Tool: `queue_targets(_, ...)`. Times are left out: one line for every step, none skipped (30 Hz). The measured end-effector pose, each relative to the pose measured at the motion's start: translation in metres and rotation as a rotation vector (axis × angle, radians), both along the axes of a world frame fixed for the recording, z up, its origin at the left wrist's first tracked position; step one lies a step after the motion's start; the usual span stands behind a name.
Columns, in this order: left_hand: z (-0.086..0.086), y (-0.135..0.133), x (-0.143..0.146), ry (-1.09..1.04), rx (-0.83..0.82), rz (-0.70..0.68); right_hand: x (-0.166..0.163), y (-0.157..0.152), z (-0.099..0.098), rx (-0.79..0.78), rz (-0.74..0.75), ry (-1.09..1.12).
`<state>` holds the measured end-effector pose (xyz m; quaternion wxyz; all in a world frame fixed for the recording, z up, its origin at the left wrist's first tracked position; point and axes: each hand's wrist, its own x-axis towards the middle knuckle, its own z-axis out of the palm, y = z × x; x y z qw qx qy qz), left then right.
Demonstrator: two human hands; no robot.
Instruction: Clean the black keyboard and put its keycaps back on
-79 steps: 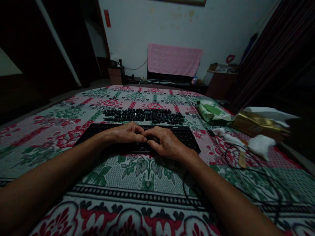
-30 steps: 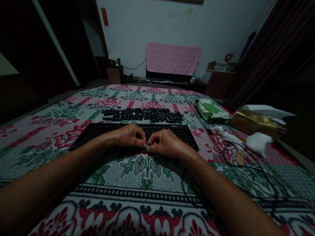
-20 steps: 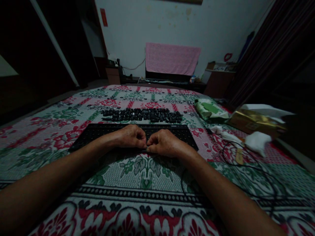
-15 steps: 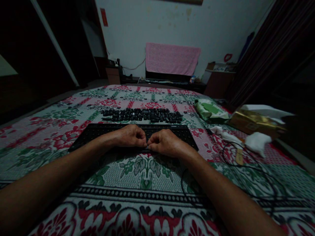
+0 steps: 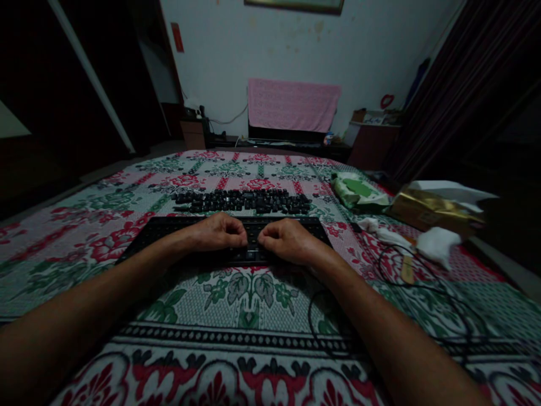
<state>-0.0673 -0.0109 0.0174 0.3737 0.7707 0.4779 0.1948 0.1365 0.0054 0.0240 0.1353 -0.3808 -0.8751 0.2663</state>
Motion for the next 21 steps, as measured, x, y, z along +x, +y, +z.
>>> queue_targets(0.001, 0.0, 0.0, 0.01, 0.025, 0.019, 0.002, 0.003, 0.001, 0.04, -0.04, -0.014)
queue_targets(0.001, 0.0, 0.0, 0.042, 0.074, 0.042, 0.005, 0.005, 0.003, 0.095, -0.08, -0.038)
queue_targets(0.002, 0.0, 0.0, 0.094, 0.145, 0.074, 0.007, 0.007, 0.004, 0.16, -0.124, -0.069)
queue_targets(0.002, -0.001, 0.0, 0.162, 0.233, 0.114, 0.009, 0.009, 0.005, 0.231, -0.169, -0.108)
queue_targets(0.001, -0.001, 0.0, 0.241, 0.325, 0.154, 0.012, 0.01, 0.006, 0.299, -0.217, -0.157)
queue_targets(0.0, -0.002, 0.0, 0.321, 0.409, 0.187, 0.014, 0.011, 0.007, 0.358, -0.267, -0.217)
queue_targets(-0.001, -0.002, 0.0, 0.393, 0.479, 0.216, 0.016, 0.013, 0.007, 0.405, -0.32, -0.286)
queue_targets(-0.002, -0.002, 0.0, 0.451, 0.523, 0.225, 0.017, 0.014, 0.006, 0.432, -0.371, -0.362)
queue_targets(-0.004, -0.002, 0.0, 0.488, 0.545, 0.226, 0.019, 0.015, 0.005, 0.444, -0.416, -0.434)
queue_targets(-0.005, -0.002, 0.0, 0.514, 0.558, 0.228, 0.021, 0.016, 0.003, 0.442, -0.452, -0.495)
queue_targets(-0.007, -0.002, -0.001, 0.531, 0.557, 0.219, 0.023, 0.017, 0.001, 0.43, -0.469, -0.538)
queue_targets(-0.008, -0.001, -0.001, 0.54, 0.555, 0.213, 0.024, 0.019, -0.001, 0.42, -0.473, -0.559)
queue_targets(-0.008, -0.001, -0.001, 0.545, 0.553, 0.206, 0.026, 0.02, -0.003, 0.407, -0.468, -0.566)
queue_targets(-0.009, 0.0, -0.001, 0.548, 0.55, 0.199, 0.027, 0.022, -0.005, 0.396, -0.459, -0.563)
queue_targets(-0.009, 0.0, -0.001, 0.55, 0.546, 0.193, 0.029, 0.024, -0.006, 0.387, -0.45, -0.553)
queue_targets(-0.009, 0.001, -0.002, 0.551, 0.541, 0.187, 0.03, 0.026, -0.007, 0.381, -0.441, -0.541)
queue_targets(-0.008, 0.001, -0.002, 0.554, 0.533, 0.181, 0.031, 0.027, -0.007, 0.377, -0.435, -0.531)
queue_targets(-0.008, 0.001, -0.003, 0.556, 0.522, 0.176, 0.032, 0.028, -0.008, 0.374, -0.431, -0.523)
queue_targets(-0.007, 0.001, -0.004, 0.56, 0.508, 0.173, 0.032, 0.029, -0.008, 0.373, -0.429, -0.517)
queue_targets(-0.006, 0.001, -0.005, 0.564, 0.495, 0.17, 0.032, 0.03, -0.007, 0.371, -0.428, -0.512)
queue_targets(-0.005, 0.002, -0.006, 0.57, 0.482, 0.168, 0.032, 0.03, -0.007, 0.368, -0.426, -0.509)
